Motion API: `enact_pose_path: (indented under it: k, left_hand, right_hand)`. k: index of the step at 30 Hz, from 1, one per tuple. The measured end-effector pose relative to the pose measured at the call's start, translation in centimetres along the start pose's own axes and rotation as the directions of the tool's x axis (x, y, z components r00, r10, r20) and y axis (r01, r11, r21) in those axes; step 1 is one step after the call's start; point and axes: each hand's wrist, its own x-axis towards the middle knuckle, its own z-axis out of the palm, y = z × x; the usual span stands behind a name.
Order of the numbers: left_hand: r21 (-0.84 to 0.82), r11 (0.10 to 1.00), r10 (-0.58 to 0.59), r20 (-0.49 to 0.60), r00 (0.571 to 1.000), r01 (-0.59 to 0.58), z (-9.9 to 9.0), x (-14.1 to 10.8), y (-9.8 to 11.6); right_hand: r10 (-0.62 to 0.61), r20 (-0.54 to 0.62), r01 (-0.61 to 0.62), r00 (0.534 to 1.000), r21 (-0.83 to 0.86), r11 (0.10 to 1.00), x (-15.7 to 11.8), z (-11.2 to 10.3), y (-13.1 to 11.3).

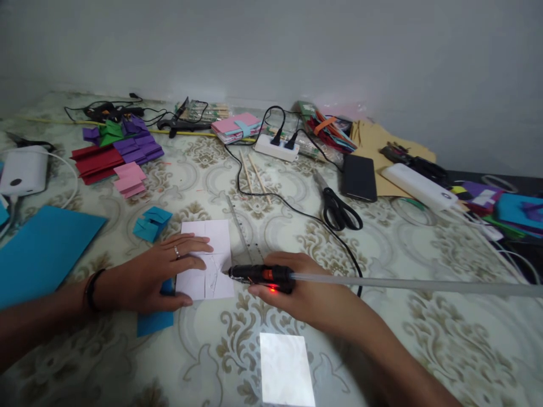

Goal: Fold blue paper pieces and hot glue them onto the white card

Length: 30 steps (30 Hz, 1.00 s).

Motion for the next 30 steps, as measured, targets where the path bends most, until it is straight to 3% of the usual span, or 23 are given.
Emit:
enact_pose_path:
  k: [8, 14, 20, 30]
  left_hand:
    - [-0.005, 1.000, -0.003, 0.007, 1.000, 0.003, 0.0, 0.1, 0.0]
    - [-0.007, 1.000, -0.004, -0.001, 1.000, 0.004, 0.0, 0.0, 0.1]
    - [-0.009, 1.000, -0.005, -0.004, 1.000, 0.005, 0.0, 0.1, 0.1]
    - [-0.014, 1.000, -0.006, -0.006, 1.000, 0.006, -0.2, 0.1, 0.2]
  right_hand:
    - [-0.092, 0.100, 0.097, 0.991, -0.048, 0.994, 0.1, -0.2, -0.7]
    - [-0.165, 0.143, 0.164, 0.976, 0.019, 0.986, 0.3, -0.6, -0.7]
    - [-0.127, 0.189, 0.127, 0.974, 0.012, 0.992, 0.4, -0.5, -0.8]
    - [-0.044, 0.132, 0.050, 0.990, -0.042, 0.998, 0.5, -0.3, -0.8]
